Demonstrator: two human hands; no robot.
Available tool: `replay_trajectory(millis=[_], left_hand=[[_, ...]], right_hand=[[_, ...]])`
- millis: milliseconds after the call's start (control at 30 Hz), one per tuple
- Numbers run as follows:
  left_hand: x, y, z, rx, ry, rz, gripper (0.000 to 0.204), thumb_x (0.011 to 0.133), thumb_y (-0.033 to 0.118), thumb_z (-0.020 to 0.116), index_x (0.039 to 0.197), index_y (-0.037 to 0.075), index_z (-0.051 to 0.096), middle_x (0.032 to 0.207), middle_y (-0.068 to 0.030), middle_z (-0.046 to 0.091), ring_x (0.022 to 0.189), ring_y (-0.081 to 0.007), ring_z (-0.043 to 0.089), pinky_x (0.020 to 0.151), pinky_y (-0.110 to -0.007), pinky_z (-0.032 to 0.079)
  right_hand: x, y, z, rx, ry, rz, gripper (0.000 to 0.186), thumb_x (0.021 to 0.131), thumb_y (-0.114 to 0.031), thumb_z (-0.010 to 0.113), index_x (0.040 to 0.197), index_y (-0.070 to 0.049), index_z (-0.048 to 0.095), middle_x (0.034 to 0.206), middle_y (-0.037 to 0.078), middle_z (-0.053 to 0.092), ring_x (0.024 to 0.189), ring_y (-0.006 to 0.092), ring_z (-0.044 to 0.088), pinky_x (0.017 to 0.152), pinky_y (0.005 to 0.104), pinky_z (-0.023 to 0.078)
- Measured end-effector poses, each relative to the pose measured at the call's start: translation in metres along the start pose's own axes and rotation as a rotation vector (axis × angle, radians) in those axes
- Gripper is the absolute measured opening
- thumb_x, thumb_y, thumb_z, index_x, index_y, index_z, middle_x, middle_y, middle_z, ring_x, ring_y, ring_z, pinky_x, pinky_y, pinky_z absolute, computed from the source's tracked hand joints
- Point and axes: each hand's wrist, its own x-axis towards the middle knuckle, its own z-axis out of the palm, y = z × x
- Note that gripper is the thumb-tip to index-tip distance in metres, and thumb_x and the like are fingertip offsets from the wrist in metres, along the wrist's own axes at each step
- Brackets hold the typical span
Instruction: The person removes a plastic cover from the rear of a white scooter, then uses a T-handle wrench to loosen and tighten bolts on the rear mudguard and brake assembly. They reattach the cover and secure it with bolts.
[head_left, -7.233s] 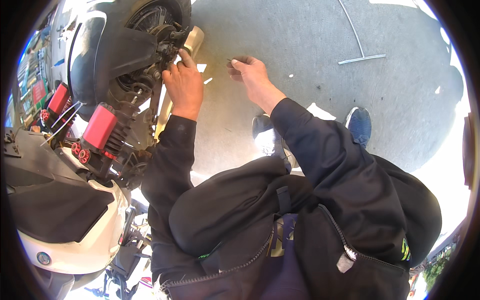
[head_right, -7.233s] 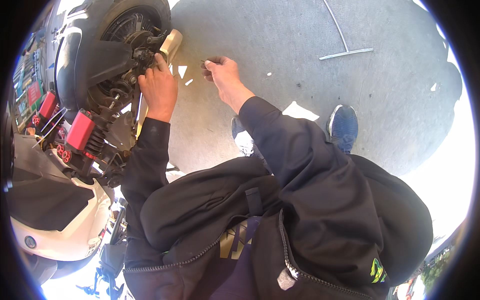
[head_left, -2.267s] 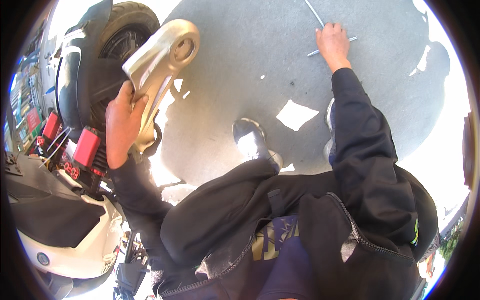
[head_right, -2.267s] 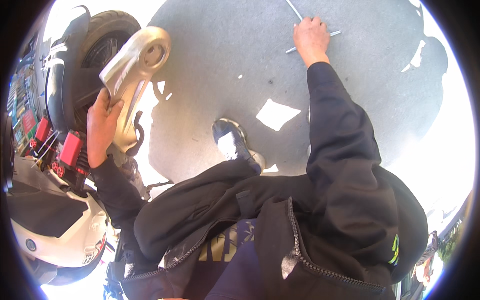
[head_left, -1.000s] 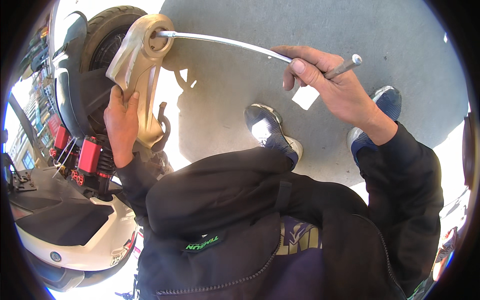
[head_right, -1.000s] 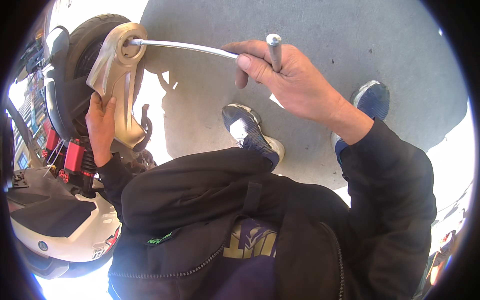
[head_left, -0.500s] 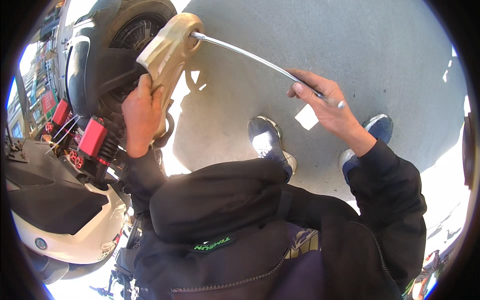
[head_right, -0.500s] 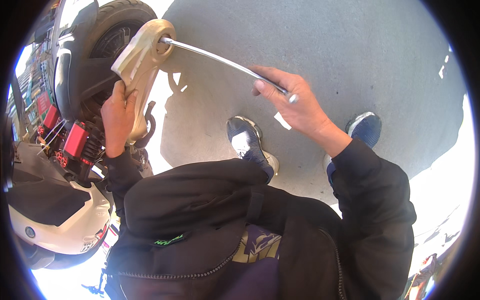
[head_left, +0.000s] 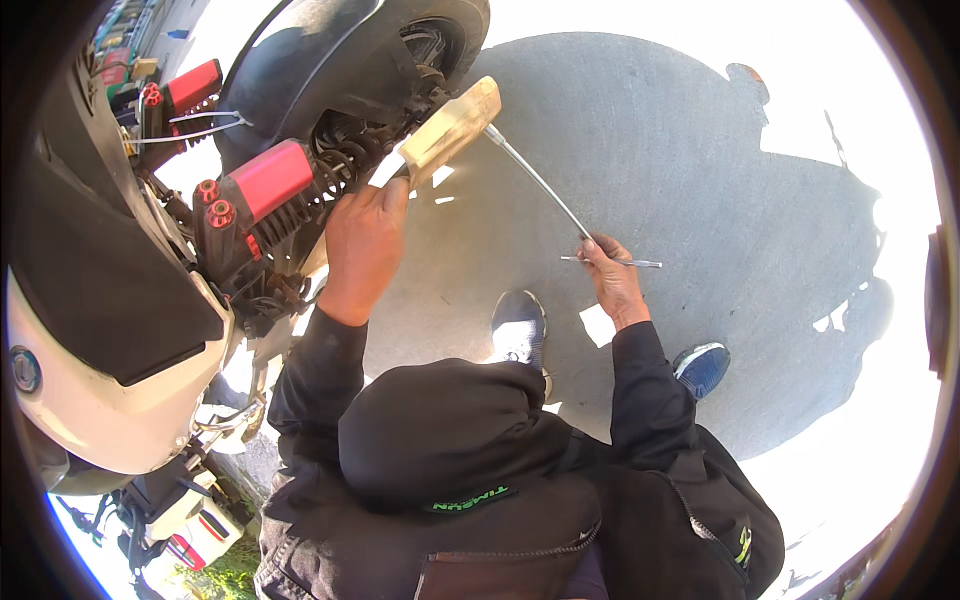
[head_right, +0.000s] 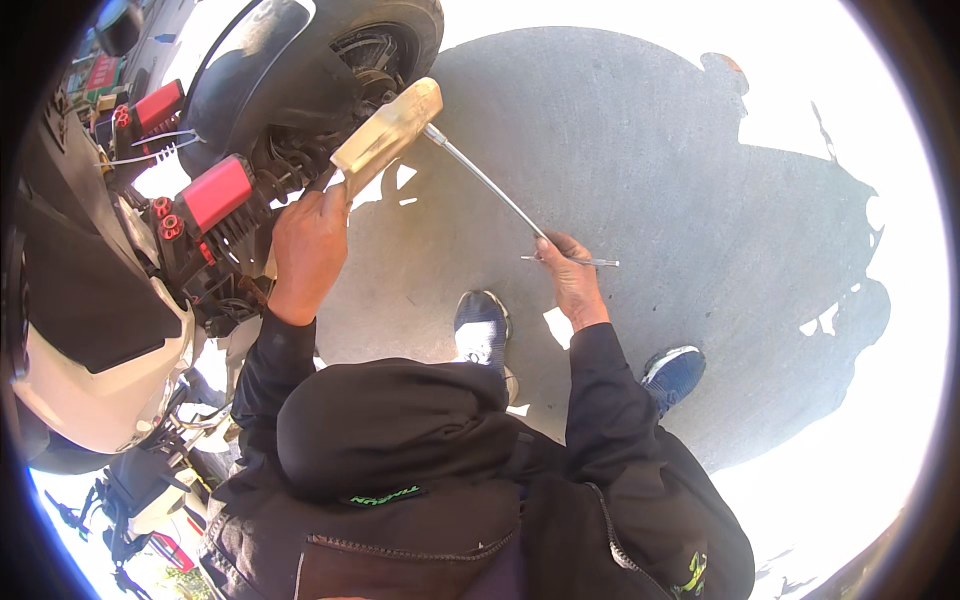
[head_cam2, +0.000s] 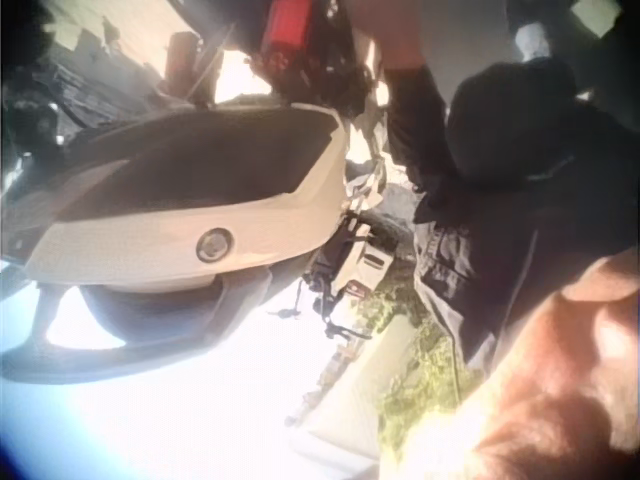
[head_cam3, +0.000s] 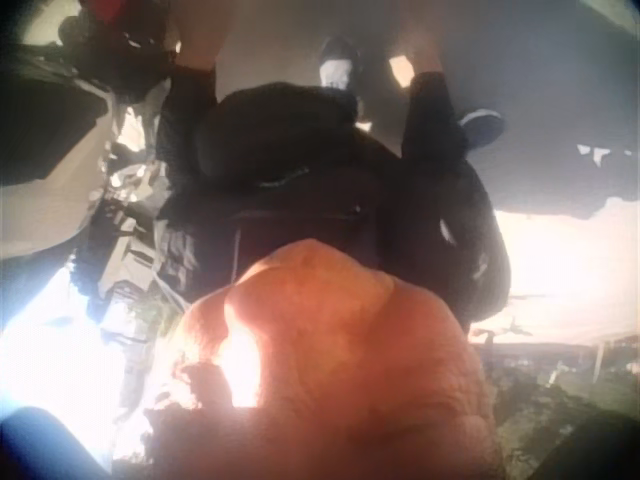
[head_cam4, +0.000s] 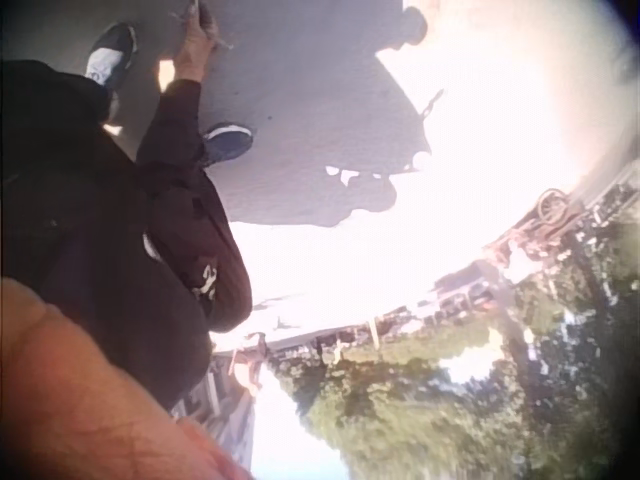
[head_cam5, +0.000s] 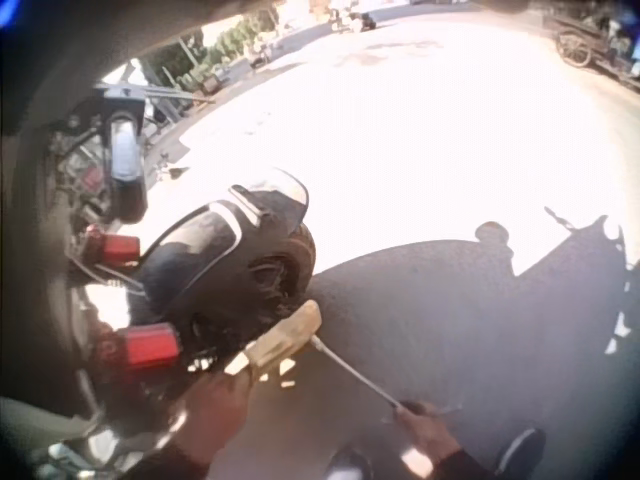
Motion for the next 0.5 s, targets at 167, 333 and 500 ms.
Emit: replay_trajectory(millis=[167,333,500], left_hand=[[0.010,-0.002,-0.007,-0.060,-0.186,-0.120,0.011,0.086,0.002,0.061,0.096,0.006,0.059,0.076,-0.0101,0.065,0.081,-0.0265,0.069,0.072,-0.036,0.052],[0.000,0.007,0.004,-0.080,0.005,-0.099,0.008,0.087,0.004,0.061,0.094,0.007,0.059,0.076,-0.0101,0.066,0.080,-0.0270,0.068,0.078,-0.040,0.051],[-0.008,0.016,0.004,0.015,0.165,-0.204,0.007,0.086,0.006,0.062,0.092,0.008,0.060,0.075,-0.0067,0.068,0.083,-0.0218,0.068,0.081,-0.036,0.048]], right_hand=[[0.001,-0.016,-0.004,0.008,-0.006,0.028,0.025,0.091,-0.012,0.081,0.113,-0.003,0.073,0.102,0.005,0.072,0.090,0.0161,0.065,0.089,0.0332,0.052],[-0.005,-0.031,-0.003,-0.097,0.010,0.014,0.029,0.095,-0.013,0.076,0.117,0.004,0.067,0.090,0.005,0.067,0.086,0.0160,0.065,0.095,0.0384,0.055],[-0.001,-0.020,0.002,-0.090,-0.028,-0.008,0.029,0.094,-0.014,0.078,0.116,0.003,0.069,0.095,0.006,0.069,0.086,0.0158,0.064,0.094,0.0352,0.053]])
